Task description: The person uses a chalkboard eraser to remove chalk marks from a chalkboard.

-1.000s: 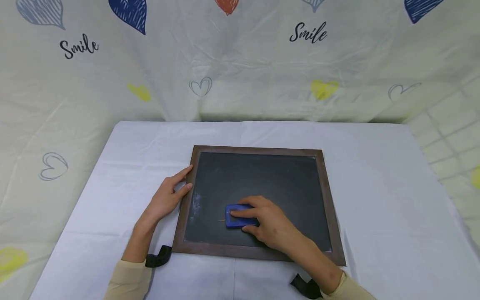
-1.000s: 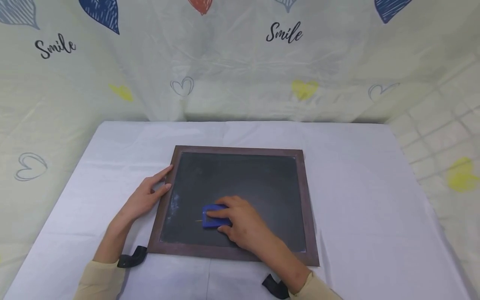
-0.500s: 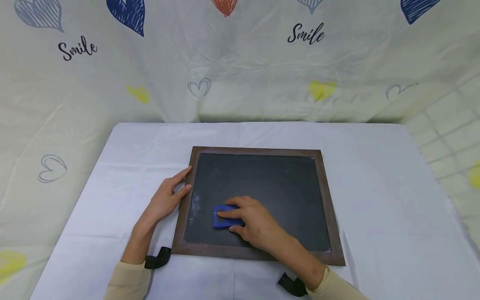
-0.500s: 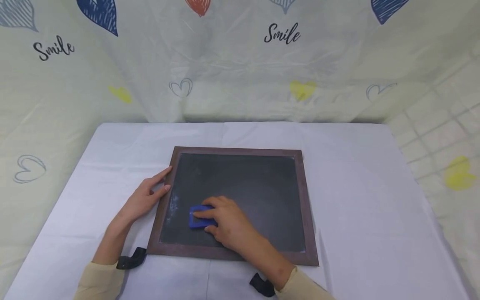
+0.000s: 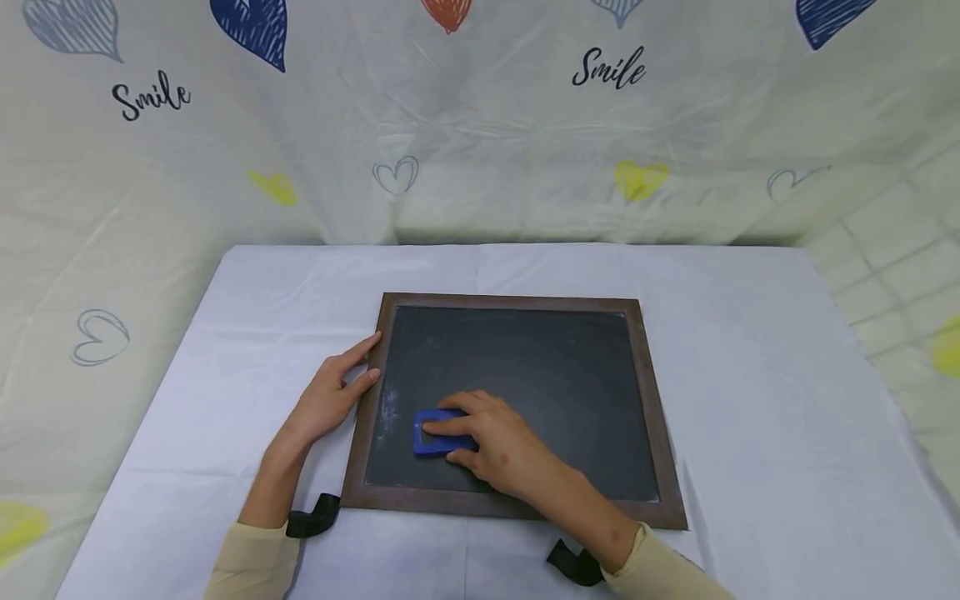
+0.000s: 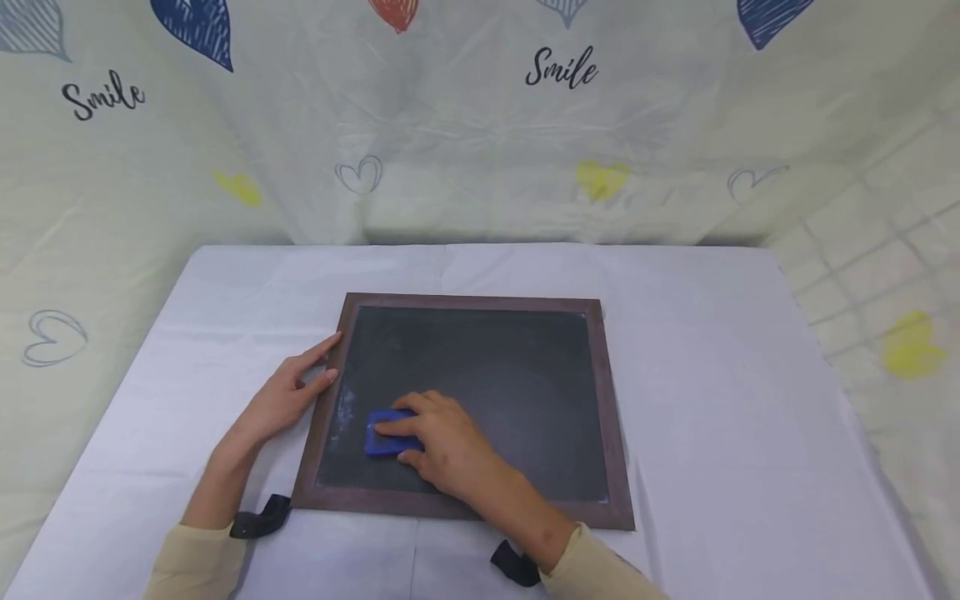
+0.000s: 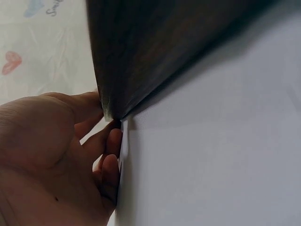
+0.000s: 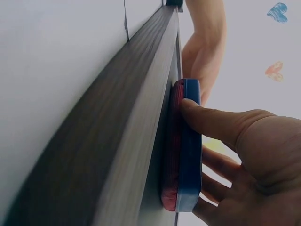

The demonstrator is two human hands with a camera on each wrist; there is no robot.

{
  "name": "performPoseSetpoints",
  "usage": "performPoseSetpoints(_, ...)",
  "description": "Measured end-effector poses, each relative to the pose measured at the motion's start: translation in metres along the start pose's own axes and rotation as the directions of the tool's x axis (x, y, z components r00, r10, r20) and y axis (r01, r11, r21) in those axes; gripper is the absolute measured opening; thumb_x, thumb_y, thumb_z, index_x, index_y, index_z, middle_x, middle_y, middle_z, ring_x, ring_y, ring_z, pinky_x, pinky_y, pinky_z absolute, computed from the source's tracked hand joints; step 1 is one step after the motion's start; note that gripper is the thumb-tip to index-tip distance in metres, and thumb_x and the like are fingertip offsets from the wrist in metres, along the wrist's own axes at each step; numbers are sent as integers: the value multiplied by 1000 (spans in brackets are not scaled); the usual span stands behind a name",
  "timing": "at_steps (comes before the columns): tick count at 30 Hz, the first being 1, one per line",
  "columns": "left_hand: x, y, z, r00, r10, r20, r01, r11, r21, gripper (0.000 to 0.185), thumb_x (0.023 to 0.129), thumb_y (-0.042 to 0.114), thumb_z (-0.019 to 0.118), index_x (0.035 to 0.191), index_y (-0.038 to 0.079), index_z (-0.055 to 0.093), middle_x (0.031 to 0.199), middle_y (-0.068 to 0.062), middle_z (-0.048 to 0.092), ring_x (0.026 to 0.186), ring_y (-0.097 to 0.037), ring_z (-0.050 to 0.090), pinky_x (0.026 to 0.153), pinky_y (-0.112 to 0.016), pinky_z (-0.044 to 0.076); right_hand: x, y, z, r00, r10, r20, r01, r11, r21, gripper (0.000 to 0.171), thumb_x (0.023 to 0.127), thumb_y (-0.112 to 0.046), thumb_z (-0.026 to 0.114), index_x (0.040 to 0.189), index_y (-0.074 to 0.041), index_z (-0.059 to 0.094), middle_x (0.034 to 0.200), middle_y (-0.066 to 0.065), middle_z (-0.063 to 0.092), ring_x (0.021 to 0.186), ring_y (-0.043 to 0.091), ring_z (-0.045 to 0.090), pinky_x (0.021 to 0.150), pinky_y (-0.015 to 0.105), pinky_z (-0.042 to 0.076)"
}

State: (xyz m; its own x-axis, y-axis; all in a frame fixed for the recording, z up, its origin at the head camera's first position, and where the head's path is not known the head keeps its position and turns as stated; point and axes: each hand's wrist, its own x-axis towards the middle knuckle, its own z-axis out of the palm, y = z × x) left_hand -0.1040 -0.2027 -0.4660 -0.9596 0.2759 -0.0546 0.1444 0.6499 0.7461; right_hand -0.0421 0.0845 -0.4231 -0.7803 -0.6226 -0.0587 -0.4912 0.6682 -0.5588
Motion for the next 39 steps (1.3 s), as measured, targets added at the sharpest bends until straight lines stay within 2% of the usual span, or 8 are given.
performPoseSetpoints(5, -2, -1, 1, 1000, 4, 0, -4, 1000, -11, 57, 108, 19, 58, 162, 12, 39, 163, -24, 43, 143, -49, 47, 117, -69, 37, -5, 5, -3, 1000, -8, 11, 8, 999, 34, 49, 91, -23, 82, 138, -30, 70, 148, 1, 61, 137, 29, 56, 112, 54, 50)
performPoseSetpoints(12, -1, 0, 3, 1000, 17, 2, -17, 1000, -9, 57, 108, 18, 58, 161, 10, 40, 162, -24, 43, 143, -49, 48, 116, -68, 38, -19, 16, -12, 999, 47, 13, -48, 996, 75, 49, 90, -21, 83, 137, -30, 71, 147, 2, 61, 139, 31, 55, 112, 57, 49)
performPoseSetpoints(27, 0, -4, 2, 1000, 16, -4, -17, 1000, -4, 57, 108, 18, 58, 162, 11, 39, 163, -23, 43, 144, -48, 48, 118, -67, 37, -53, 49, -29, 990, 118, -73, -116, 993, 36, 52, 86, -19, 86, 133, -35, 72, 146, 0, 62, 136, 31, 58, 103, 52, 56)
performPoseSetpoints(32, 1, -2, 1, 1000, -1, 4, 1, 1000, -8, 58, 108, 19, 57, 163, 13, 37, 165, -22, 40, 147, -48, 43, 120, -67, 34, -66, 61, -38, 986, 130, -102, -129, 992, 15, 51, 85, -18, 87, 132, -34, 74, 144, 1, 63, 133, 32, 60, 100, 52, 58)
performPoseSetpoints(39, 1, -2, -1, 1000, -17, 12, 17, 1000, -17, 60, 108, 18, 58, 164, 14, 36, 166, -22, 39, 149, -48, 41, 121, -66, 34, -79, 76, -47, 985, 139, -105, -139, 990, 15, 50, 85, -18, 87, 131, -34, 74, 144, 1, 63, 131, 32, 60, 97, 49, 59)
